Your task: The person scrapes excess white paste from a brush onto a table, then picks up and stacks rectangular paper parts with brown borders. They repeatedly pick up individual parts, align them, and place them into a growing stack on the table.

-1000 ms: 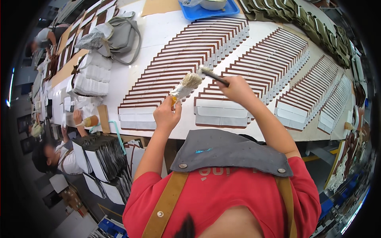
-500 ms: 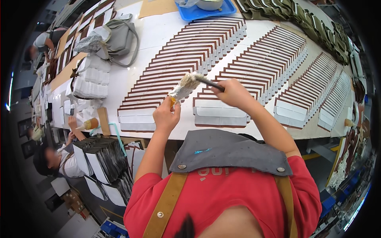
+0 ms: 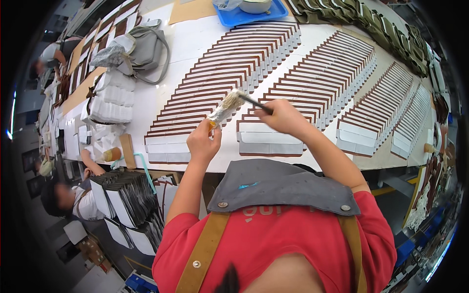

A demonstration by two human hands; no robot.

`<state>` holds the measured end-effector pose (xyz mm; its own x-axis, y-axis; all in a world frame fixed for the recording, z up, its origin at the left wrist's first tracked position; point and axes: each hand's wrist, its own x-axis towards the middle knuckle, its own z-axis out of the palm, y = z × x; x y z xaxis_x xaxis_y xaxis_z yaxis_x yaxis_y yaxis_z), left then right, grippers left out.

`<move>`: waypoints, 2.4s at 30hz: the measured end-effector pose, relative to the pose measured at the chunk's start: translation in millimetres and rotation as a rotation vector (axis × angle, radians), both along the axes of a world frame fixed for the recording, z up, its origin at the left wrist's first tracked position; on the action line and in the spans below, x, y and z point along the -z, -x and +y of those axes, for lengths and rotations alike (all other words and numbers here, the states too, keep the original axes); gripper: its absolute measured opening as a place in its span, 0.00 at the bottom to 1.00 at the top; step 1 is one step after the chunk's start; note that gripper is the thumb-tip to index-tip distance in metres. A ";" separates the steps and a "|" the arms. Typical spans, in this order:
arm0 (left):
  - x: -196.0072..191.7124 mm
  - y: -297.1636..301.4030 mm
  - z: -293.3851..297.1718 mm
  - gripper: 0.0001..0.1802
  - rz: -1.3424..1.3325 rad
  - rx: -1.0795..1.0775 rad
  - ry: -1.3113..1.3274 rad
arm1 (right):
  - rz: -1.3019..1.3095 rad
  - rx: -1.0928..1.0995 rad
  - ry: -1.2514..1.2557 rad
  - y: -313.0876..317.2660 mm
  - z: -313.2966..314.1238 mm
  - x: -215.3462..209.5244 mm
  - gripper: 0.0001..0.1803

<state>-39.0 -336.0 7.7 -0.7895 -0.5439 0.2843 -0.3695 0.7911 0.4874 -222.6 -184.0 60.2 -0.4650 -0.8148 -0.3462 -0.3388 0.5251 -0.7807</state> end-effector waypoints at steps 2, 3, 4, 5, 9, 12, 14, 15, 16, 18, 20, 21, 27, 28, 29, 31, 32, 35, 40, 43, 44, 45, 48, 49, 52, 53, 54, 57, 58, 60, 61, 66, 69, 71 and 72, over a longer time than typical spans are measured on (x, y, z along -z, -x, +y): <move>2.1 0.8 -1.3 0.06 0.025 0.024 0.051 | -0.030 -0.046 -0.025 -6.3 -4.6 -4.0 0.15; 1.6 0.8 -2.2 0.06 0.038 0.034 0.079 | -0.001 -0.008 -0.030 -5.1 -4.9 1.0 0.15; 0.1 0.9 -1.6 0.06 0.026 0.026 0.037 | 0.028 0.030 -0.035 -1.1 -5.4 8.2 0.15; -2.0 1.0 0.0 0.06 0.014 0.018 -0.006 | 0.058 0.067 -0.041 3.9 -5.3 12.3 0.15; 16.1 -8.5 -16.1 0.07 0.213 0.098 -0.101 | 0.153 0.201 -0.045 25.6 4.4 18.2 0.14; 57.8 -20.5 -24.9 0.11 0.329 0.062 -0.420 | 0.205 0.252 -0.061 33.7 12.4 13.0 0.16; 73.9 -20.4 -24.4 0.13 0.424 0.021 -0.667 | 0.242 0.276 -0.076 34.0 13.7 9.0 0.16; 75.4 -17.3 -24.0 0.13 0.396 0.036 -0.625 | 0.271 0.273 -0.084 34.9 16.0 9.1 0.16; 76.4 -15.0 -24.3 0.12 0.368 0.051 -0.584 | 0.299 0.270 -0.054 34.5 15.7 9.3 0.15; 78.2 -10.7 -25.0 0.12 0.325 0.058 -0.566 | 0.353 0.259 -0.031 36.7 11.6 11.4 0.15; 79.3 -8.1 -25.2 0.13 0.293 0.043 -0.613 | 0.372 0.249 -0.029 38.4 4.5 8.1 0.14; 80.4 -5.6 -26.0 0.13 0.279 0.037 -0.639 | 0.410 0.248 0.006 42.0 2.6 14.8 0.13; 63.8 21.2 -28.8 0.13 0.211 -0.042 -0.739 | 0.397 0.262 0.162 68.6 -22.0 28.7 0.14; 62.8 25.6 -29.7 0.13 0.199 -0.094 -0.777 | 0.404 0.266 0.160 76.5 -28.6 33.7 0.15; 64.0 29.7 -31.8 0.14 0.184 -0.147 -0.814 | 0.409 0.267 0.157 84.3 -35.6 38.0 0.16; 68.7 40.7 -38.2 0.15 0.233 -0.117 -0.788 | 0.356 0.308 0.212 100.7 -52.0 47.4 0.19; 64.6 47.4 -40.0 0.15 0.255 -0.123 -0.844 | 0.351 0.315 0.198 111.3 -58.7 51.6 0.19; 60.6 64.6 -49.0 0.15 0.304 -0.126 -0.901 | 0.240 0.359 0.172 136.9 -93.4 61.0 0.19; 52.4 86.2 -63.3 0.14 0.365 -0.084 -1.049 | 0.502 0.246 0.129 188.7 -158.9 105.1 0.21; 46.9 95.4 -70.1 0.14 0.414 -0.075 -1.189 | 0.023 0.319 -0.052 220.3 -198.9 123.1 0.21; 45.8 99.6 -70.9 0.14 0.436 -0.062 -1.213 | -0.094 0.390 -0.020 228.3 -211.6 129.9 0.21; 45.9 103.6 -73.2 0.14 0.459 -0.053 -1.233 | -0.214 0.457 0.017 233.6 -227.4 135.7 0.21; 44.6 117.4 -79.5 0.14 0.454 -0.018 -1.311 | -0.552 0.629 0.227 244.5 -259.6 135.2 0.22; 44.5 123.9 -81.2 0.14 0.480 0.009 -1.329 | -0.664 0.684 0.317 247.3 -264.5 135.5 0.22; 36.5 143.4 -92.3 0.17 0.515 -0.006 -1.346 | -0.055 0.414 0.202 233.8 -268.1 114.4 0.14; 35.3 149.1 -96.0 0.18 0.550 -0.020 -1.355 | 0.200 0.256 0.148 222.8 -260.3 99.3 0.13; 31.7 156.9 -98.1 0.18 0.568 -0.044 -1.389 | 0.217 0.220 0.257 211.0 -243.8 94.0 0.11; 26.4 174.3 -100.0 0.18 0.603 -0.070 -1.478 | 0.404 -0.044 0.406 149.9 -185.1 46.2 0.17; 23.3 177.4 -94.5 0.18 0.615 -0.072 -1.563 | 0.482 -0.184 0.403 131.5 -166.7 42.7 0.21; 21.3 176.0 -82.5 0.18 0.545 0.046 -1.717 | 0.592 -0.389 0.304 102.0 -134.3 35.2 0.28; 20.6 177.1 -69.7 0.18 0.570 0.118 -1.798 | 0.663 -0.425 0.305 92.1 -121.2 35.8 0.29; 25.7 156.1 -8.6 0.21 0.313 0.164 -1.966 | 0.771 -0.344 0.278 67.5 -62.8 25.6 0.33; 12.7 155.4 -2.1 0.24 0.240 0.271 -1.913 | 0.880 -0.347 0.314 68.8 -53.0 20.0 0.32; 1.7 159.4 -0.3 0.25 0.273 0.325 -1.907 | 0.905 -0.379 0.294 73.9 -49.1 9.3 0.32; 2.6 159.9 -1.2 0.26 0.282 0.327 -1.959 | 0.900 -0.389 0.236 76.8 -48.9 8.5 0.30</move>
